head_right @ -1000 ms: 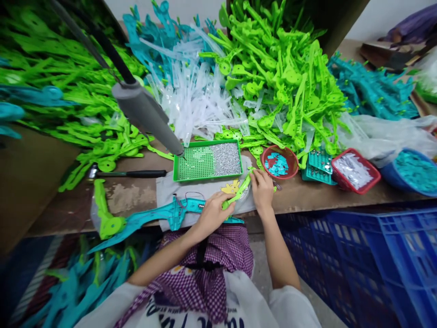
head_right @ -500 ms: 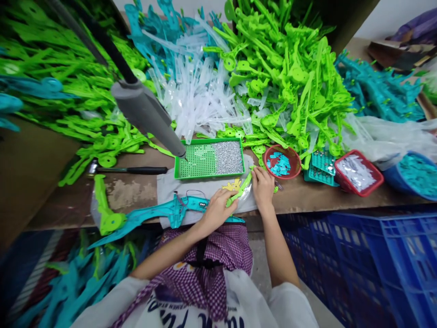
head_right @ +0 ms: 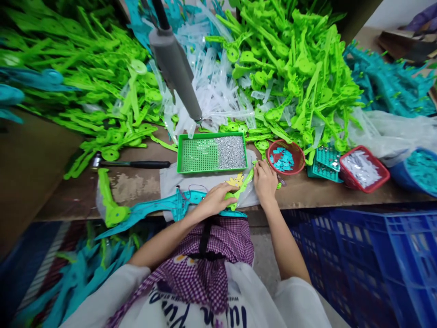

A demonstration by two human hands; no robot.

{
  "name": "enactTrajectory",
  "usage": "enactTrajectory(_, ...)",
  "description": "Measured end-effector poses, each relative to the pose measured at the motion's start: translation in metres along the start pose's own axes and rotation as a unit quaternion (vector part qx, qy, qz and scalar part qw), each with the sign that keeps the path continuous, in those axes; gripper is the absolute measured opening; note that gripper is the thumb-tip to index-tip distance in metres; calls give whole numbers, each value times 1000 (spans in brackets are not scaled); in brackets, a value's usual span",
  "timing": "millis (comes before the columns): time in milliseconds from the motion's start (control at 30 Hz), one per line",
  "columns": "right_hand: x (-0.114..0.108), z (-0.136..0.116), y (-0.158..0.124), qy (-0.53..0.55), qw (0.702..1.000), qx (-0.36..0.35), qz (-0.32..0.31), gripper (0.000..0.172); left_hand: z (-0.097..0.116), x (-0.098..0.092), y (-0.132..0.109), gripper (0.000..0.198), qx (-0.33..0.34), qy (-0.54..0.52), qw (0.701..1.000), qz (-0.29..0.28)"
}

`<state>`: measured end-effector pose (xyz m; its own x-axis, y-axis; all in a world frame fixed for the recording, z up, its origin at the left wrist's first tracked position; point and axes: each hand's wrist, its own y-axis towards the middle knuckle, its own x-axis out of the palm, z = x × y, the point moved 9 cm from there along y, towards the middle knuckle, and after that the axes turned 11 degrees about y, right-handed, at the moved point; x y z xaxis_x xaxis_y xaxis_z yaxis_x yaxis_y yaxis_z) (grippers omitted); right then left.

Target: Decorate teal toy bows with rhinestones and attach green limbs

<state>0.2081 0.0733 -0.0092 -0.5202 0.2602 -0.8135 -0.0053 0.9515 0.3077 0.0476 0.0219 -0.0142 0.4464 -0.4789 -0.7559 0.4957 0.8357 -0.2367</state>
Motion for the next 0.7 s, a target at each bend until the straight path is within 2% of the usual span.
enactTrajectory(133, 3, -2, -1, -22, 1000, -2, -5, 37, 1, -1, 1, 37, -3, 39, 999, -4)
enactTrajectory(300, 4, -4, 2, -42, 999, 3, -3, 40, -5, -2, 15, 37, 6, -22, 998, -62)
enactTrajectory(467, 5, -5, 6, -38, 999, -2, -13, 42, -16, -8, 21, 21, 26, -79, 994, -76)
enactTrajectory(533, 6, -5, 5, -41, 999, -3, -19, 42, -19, -8, 18, 20, 19, -79, 994, -72)
enactTrajectory(700, 6, -8, 2, -52, 998, -3, -24, 45, -15, -16, 9, 19, 37, -30, 999, -15)
